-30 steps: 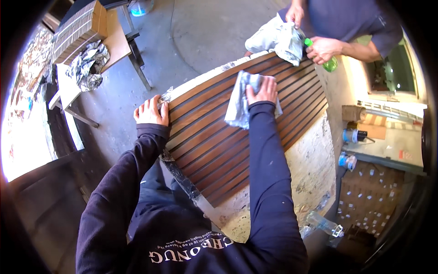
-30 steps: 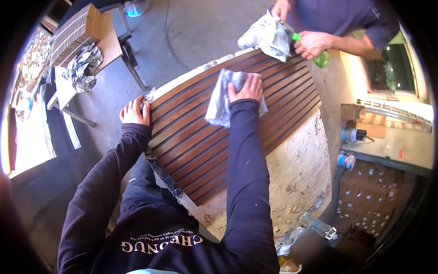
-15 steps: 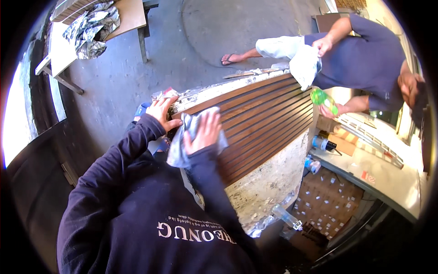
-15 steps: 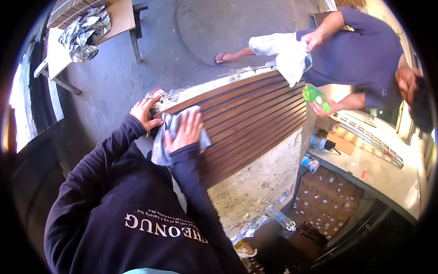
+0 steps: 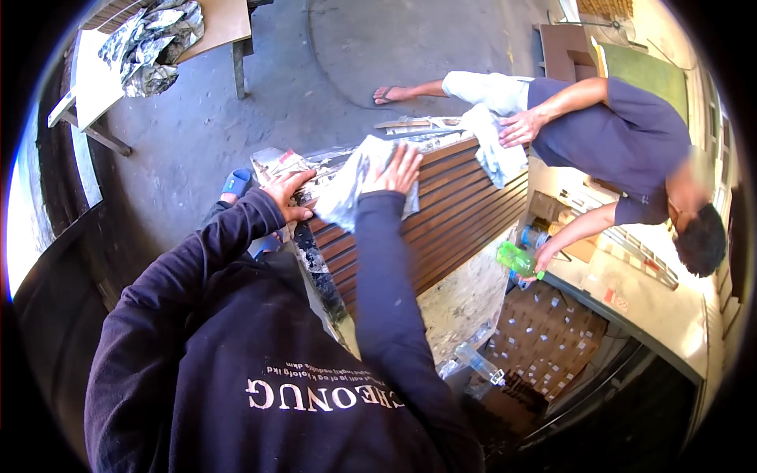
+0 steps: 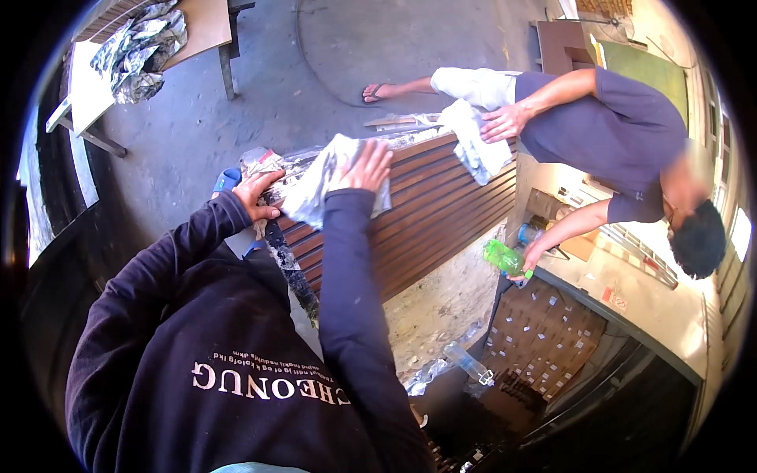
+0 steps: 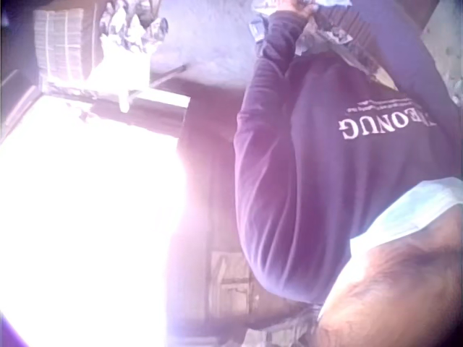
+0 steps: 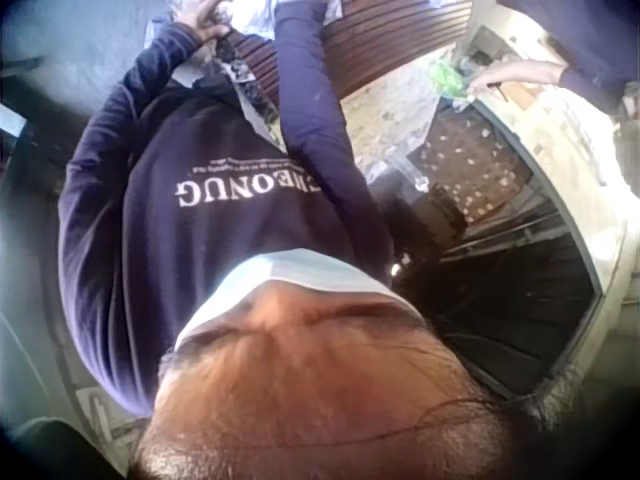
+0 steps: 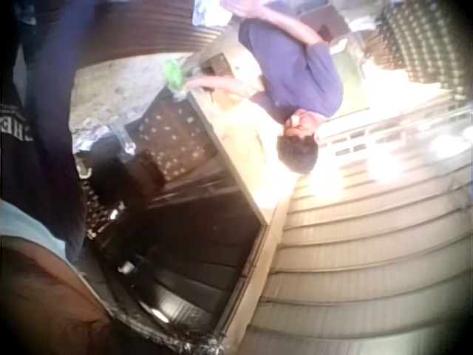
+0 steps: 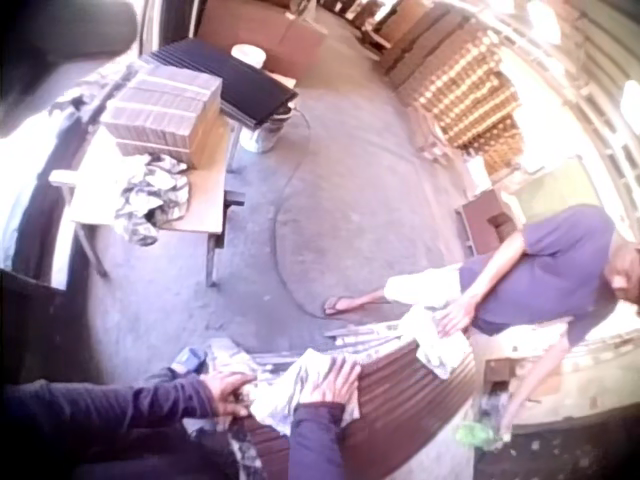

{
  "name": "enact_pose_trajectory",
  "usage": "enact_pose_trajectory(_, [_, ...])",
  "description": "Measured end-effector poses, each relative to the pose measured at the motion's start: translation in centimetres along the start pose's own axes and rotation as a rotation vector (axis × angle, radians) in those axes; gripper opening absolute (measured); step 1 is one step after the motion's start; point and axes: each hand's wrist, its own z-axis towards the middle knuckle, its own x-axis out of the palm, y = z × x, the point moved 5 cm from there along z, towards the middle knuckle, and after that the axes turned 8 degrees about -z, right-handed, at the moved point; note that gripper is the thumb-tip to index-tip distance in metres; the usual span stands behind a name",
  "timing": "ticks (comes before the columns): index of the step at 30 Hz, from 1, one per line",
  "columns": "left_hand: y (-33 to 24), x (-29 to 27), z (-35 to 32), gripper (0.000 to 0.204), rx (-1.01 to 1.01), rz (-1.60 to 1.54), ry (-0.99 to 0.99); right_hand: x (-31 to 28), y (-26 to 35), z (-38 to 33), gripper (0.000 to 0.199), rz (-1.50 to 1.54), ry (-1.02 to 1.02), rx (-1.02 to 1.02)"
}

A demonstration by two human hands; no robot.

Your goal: The person wipes a dark brown slatted wooden panel on a workbench with a cloth and liquid from a green bottle, working alongside another person.

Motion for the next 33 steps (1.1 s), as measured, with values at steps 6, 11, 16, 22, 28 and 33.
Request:
enact_pose_trajectory(6, [0.7, -0.6, -0.8, 0.079, 0.092, 0.06, -0.083, -2.4, 7.8, -5.4, 0.067, 0.319, -0.039, -0.108])
enact_pose_trajectory(11, [-1.8, 0.4, 0.0, 0.078, 0.007, 0.065, -0.014, 5.8, -5.8, -2.1, 0.029, 2.041, -0.243, 0.505])
enact_pose_trajectory(16, [0.1, -1.5, -1.4, 0.077, -0.077, 0.112, -0.061, -6.7, -9.0, -3.6, 0.034, 1.502, -0.395, 0.688])
enact_pose_trajectory(22, [-2.1, 0.2, -0.2, 0.077, -0.009, 0.108, 0.014, -2.7, -7.7, -5.4, 0.065, 1.288, -0.068, 0.328])
enact_pose_trajectory(28, [0.3, -0.3, 0.1, 0.081, 0.013, 0.094, -0.054, -1.5, 1.3, -8.6, 0.078, 0.131, 0.025, 0.143])
enact_pose_trajectory(33, [0.2, -0.6, 2.9, 0.086, 0.087, 0.063, -0.106, -3.0, -5.5, -10.2, 0.073, 0.315, -0.316, 0.478])
